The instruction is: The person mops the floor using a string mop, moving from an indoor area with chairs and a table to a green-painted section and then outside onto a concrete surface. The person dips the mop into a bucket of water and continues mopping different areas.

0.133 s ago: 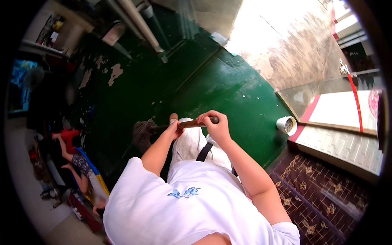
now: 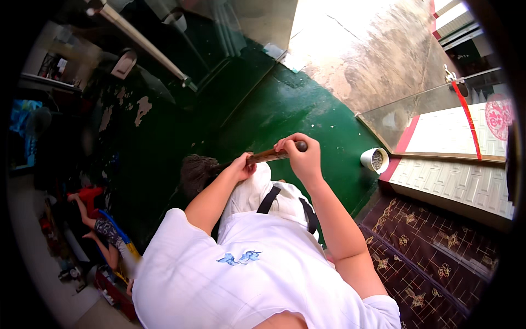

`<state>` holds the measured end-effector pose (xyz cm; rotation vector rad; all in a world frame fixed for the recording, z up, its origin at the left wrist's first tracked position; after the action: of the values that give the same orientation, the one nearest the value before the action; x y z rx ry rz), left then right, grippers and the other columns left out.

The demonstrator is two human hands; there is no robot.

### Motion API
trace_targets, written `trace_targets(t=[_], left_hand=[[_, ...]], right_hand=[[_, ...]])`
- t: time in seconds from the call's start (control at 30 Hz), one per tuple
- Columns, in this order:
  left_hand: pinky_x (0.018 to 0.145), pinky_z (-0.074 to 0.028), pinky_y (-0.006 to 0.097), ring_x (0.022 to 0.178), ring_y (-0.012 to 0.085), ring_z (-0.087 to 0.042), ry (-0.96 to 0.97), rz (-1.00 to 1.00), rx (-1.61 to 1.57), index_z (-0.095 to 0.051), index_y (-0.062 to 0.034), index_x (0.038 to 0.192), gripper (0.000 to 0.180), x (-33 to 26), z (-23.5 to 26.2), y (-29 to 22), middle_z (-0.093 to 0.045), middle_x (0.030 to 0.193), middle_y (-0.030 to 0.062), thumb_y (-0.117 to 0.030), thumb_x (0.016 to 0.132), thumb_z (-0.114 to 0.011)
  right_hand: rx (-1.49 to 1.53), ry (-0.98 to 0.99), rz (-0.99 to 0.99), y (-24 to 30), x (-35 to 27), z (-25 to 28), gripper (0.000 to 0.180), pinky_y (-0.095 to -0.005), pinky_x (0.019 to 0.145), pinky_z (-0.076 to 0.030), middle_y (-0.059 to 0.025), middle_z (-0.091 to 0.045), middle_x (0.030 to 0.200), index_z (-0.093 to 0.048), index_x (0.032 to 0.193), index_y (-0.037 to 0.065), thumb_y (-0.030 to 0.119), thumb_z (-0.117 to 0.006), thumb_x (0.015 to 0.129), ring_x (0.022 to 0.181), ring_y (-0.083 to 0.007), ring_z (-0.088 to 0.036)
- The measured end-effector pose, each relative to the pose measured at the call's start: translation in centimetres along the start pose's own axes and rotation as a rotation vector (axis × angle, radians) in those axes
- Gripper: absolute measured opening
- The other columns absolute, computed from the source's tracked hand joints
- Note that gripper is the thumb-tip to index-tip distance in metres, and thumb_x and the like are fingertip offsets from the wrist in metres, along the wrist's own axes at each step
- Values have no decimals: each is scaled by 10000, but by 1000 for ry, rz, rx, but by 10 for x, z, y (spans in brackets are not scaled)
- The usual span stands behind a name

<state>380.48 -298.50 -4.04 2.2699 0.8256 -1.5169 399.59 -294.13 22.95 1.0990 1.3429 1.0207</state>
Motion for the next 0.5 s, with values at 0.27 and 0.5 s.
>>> trace_targets(t=[0.27, 0.5], left_hand=[[613, -521, 291, 661, 150, -562, 273, 72, -14, -505, -100, 787, 203, 31, -214, 31, -543, 689, 20, -283, 868, -537], [739, -483, 318, 753, 193, -559, 362, 131, 111, -492, -52, 843, 181, 133, -411, 8, -538, 763, 60, -224, 846, -548]], right_hand=[[-14, -197, 104, 85, 20, 137, 95, -252, 679, -500, -92, -617, 709, -560, 718, -69, -21, -494, 767, 681, -121, -583], [-215, -362, 345, 114, 109, 225, 44, -317, 771, -484, -103, -595, 729, -525, 699, -50, -81, -496, 712, 767, -213, -619]])
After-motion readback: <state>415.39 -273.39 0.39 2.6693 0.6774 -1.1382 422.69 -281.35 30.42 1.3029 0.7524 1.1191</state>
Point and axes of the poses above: each hand's wrist, its own x-axis towards the middle knuckle, its own z-axis out of the back of the hand, y = z × x, the point moved 3 cm from there along x, towards the middle knuckle
